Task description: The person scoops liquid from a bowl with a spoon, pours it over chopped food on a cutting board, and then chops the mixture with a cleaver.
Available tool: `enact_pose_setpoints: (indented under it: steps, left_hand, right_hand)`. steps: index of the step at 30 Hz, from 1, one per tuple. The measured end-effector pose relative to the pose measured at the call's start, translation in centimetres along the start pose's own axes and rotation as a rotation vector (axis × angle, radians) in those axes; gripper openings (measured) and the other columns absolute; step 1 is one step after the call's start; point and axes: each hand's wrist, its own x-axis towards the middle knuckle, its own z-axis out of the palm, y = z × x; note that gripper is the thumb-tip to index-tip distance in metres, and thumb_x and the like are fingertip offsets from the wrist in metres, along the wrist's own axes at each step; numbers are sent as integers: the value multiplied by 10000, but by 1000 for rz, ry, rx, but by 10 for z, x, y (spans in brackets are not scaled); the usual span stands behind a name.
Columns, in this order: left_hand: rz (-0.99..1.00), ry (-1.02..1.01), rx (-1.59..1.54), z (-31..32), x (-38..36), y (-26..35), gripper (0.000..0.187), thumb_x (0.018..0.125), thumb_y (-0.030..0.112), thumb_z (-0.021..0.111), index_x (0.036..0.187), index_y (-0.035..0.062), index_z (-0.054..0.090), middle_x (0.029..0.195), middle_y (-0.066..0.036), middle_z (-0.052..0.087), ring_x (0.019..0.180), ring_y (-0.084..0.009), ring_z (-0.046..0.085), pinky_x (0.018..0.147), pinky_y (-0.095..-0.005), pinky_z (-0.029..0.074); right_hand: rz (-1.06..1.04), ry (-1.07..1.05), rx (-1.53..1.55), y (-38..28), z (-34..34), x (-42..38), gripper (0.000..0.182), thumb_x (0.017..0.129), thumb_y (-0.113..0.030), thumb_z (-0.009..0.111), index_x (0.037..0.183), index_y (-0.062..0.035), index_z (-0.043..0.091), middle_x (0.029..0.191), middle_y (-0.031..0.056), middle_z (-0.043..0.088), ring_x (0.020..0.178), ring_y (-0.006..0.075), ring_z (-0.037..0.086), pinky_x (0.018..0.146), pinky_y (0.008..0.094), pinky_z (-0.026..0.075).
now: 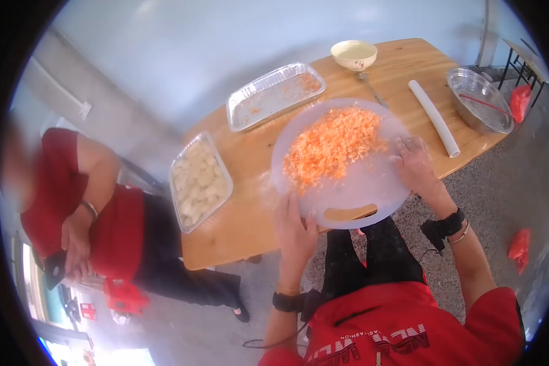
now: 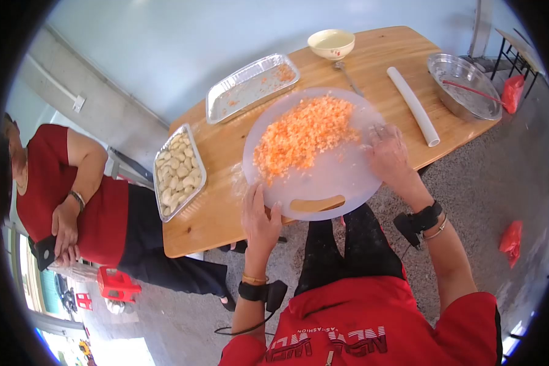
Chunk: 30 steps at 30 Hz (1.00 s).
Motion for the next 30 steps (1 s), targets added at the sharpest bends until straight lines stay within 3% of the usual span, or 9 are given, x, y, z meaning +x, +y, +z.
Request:
enact_pose_setpoints:
  steps: [2,3,5,8,12,14,18,20,30]
  left_hand:
    - [2,-31,-23,-12,6,-1,540,736,91,641,1226,-41,456,1287,-281,428,1165,-423,441,978,-473,359]
    - [-47,11,-139,18,-3,5,540,736,91,641,1226,-41,456,1287,-281,428,1165,-423,441,978,-473,359]
    - [-15,2,-67,14,5,-7,548,728,85,643,1225,-48,452,1249,-275,457,1145,-420,452,988,-456,354]
    - [46,14,-89,-5,6,-7,554,723,87,644,1229,-36,455,1208,-264,486,1101,-423,471,980,-463,352]
    - [178,83,-129,1,-8,39,528,699,89,677,1181,-21,494,1169,-236,508,1085,-411,474,958,-472,355]
    - [249,-44,-252,-3,-12,72,483,659,82,711,1096,-12,529,1119,-206,514,1056,-399,472,917,-478,370]
    - [284,-184,-327,5,-5,90,438,604,66,720,1001,3,546,962,-164,513,957,-369,479,860,-471,380]
    - [281,-183,-281,19,-12,85,407,618,47,697,997,9,553,929,-151,508,930,-360,479,846,-465,382]
    - [423,-232,-91,-12,0,58,309,669,1,583,962,93,615,853,-74,507,844,-279,496,778,-448,379]
  right_hand:
    - [62,10,76,-6,4,-3,393,786,-165,599,1121,38,572,1145,210,572,1113,361,476,998,434,330]
    - [8,-24,-40,12,-14,3,393,786,-165,599,1121,38,572,1145,210,572,1113,361,476,998,434,330]
    - [-107,-1,153,3,-12,12,324,800,-68,546,1109,23,572,1071,188,594,1035,351,505,929,416,391]
    - [-88,78,436,-26,-2,6,287,782,-15,534,1059,23,597,986,212,602,960,371,541,880,408,414]
    - [-55,156,476,0,2,40,285,775,18,512,1044,13,605,954,190,601,938,372,535,830,404,430]
    - [45,192,635,18,7,53,269,771,33,491,1010,19,614,936,181,594,886,368,526,812,398,427]
    - [22,186,427,42,22,58,248,774,26,497,991,20,615,918,178,585,832,364,511,791,403,435]
    - [-109,151,283,42,27,49,216,766,23,504,945,22,624,868,179,573,802,362,502,765,408,444]
    - [17,136,411,57,19,61,145,759,-7,540,860,-9,644,827,177,596,830,356,541,764,407,455]
